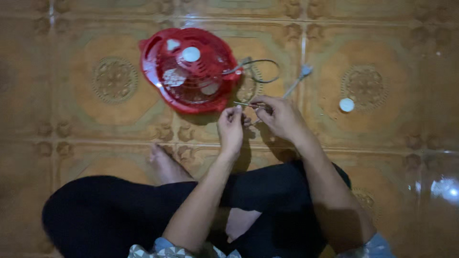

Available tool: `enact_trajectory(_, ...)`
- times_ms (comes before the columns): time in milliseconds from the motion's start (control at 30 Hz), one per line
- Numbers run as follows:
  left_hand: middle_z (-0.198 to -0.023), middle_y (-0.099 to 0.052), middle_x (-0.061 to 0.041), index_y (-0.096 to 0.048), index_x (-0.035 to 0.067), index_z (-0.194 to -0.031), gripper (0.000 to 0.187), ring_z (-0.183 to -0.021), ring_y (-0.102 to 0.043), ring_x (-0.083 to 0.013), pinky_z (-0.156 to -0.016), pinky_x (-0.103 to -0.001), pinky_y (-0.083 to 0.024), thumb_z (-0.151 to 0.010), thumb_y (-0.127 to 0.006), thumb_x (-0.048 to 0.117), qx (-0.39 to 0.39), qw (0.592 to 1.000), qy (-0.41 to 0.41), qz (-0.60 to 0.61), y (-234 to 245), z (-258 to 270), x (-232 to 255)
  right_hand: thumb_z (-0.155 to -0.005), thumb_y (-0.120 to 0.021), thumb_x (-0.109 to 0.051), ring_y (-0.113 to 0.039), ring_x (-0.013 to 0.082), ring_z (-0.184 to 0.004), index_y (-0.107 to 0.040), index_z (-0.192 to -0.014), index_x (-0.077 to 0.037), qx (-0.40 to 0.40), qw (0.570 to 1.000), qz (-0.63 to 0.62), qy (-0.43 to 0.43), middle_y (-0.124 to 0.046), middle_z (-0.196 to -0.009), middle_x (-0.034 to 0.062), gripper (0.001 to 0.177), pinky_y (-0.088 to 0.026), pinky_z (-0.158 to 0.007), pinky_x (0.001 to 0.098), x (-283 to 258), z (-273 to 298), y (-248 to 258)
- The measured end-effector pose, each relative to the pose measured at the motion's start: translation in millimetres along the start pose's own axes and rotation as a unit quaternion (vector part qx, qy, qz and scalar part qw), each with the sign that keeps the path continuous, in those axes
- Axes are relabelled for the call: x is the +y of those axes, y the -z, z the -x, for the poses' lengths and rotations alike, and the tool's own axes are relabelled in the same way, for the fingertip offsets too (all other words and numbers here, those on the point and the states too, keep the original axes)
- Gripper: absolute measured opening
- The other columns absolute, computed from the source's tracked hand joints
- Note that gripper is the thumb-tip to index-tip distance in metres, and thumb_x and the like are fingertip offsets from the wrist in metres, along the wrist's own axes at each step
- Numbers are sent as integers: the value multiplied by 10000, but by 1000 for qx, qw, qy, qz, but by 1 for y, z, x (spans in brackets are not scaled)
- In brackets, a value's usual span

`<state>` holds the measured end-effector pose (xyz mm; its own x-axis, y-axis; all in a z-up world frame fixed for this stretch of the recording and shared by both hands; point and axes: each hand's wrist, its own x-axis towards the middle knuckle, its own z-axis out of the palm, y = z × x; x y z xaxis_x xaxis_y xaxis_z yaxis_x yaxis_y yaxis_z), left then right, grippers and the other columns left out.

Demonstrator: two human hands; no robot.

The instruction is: The person assembles a red bird-shaped electric fan by hand. They place the fan blades into the motor housing, attach the front grille, and then secure the rear housing using a screwdriver.

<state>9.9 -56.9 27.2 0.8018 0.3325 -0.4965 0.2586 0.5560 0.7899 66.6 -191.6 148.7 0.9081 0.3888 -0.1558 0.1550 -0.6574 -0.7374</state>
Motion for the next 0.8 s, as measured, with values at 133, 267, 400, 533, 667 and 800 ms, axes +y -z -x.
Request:
enact_trajectory(133, -823, -608, -75, -512, 13, -1075, 283, -662, -608, -150, -580, -290, -518, -1001, -630, 260, 105, 992, 27, 60, 38, -13, 1, -883, -689, -225, -726, 348, -892, -752, -1163, -114, -3, 990, 118, 78, -755, -992, 177, 308, -576, -780, 449, -28, -15, -14)
enact_trajectory(267, -888, -647, -87, -496, 10, -1087, 310, -709, -617, -149, -597, -281, -482, -975, -677, 236, 111, 982, 37, 147, 55, -28, 4, -877, -681, -290, -708, 373, -922, -753, -1183, -150, -41, 975, 212, 55, -751, -992, 166, 344, -565, -799, 483, -52, -25, -22)
enact_trajectory(400, -918, -659, -44, -503, 25, -1069, 314, -786, -658, -130, -727, -301, -597, -929, -716, 209, 103, 984, 73, 128, 58, -34, 9, -882, -679, -315, -708, 372, -882, -755, -1188, -196, -69, 957, 281, 15, -736, -964, 157, 337, -561, -757, 489, -68, -32, -25)
enact_trajectory(533, -940, -692, -55, -603, 20, -1053, 240, -806, -674, -145, -724, -311, -569, -929, -707, 197, 54, 986, 74, 136, 56, -38, 9, -870, -682, -307, -709, 370, -861, -757, -1178, -184, -75, 951, 296, 40, -732, -955, 156, 340, -564, -745, 494, -74, -38, -21)
enact_trajectory(667, -939, -691, -105, -609, -62, -951, 247, -838, -705, -185, -806, -356, -637, -990, -686, 170, 29, 986, 54, 157, 58, -47, 0, -896, -678, -303, -711, 345, -859, -760, -1167, -167, -86, 940, 319, 80, -722, -903, 152, 314, -565, -754, 483, -80, -42, -23)
enact_trajectory(800, -932, -703, -114, -599, -62, -951, 273, -825, -678, -171, -809, -364, -618, -1010, -673, 194, 30, 990, 36, 134, 57, -50, -13, -873, -690, -305, -712, 313, -825, -770, -1088, -192, -128, 903, 401, 88, -705, -901, 122, 256, -570, -678, 472, -90, -51, -26)
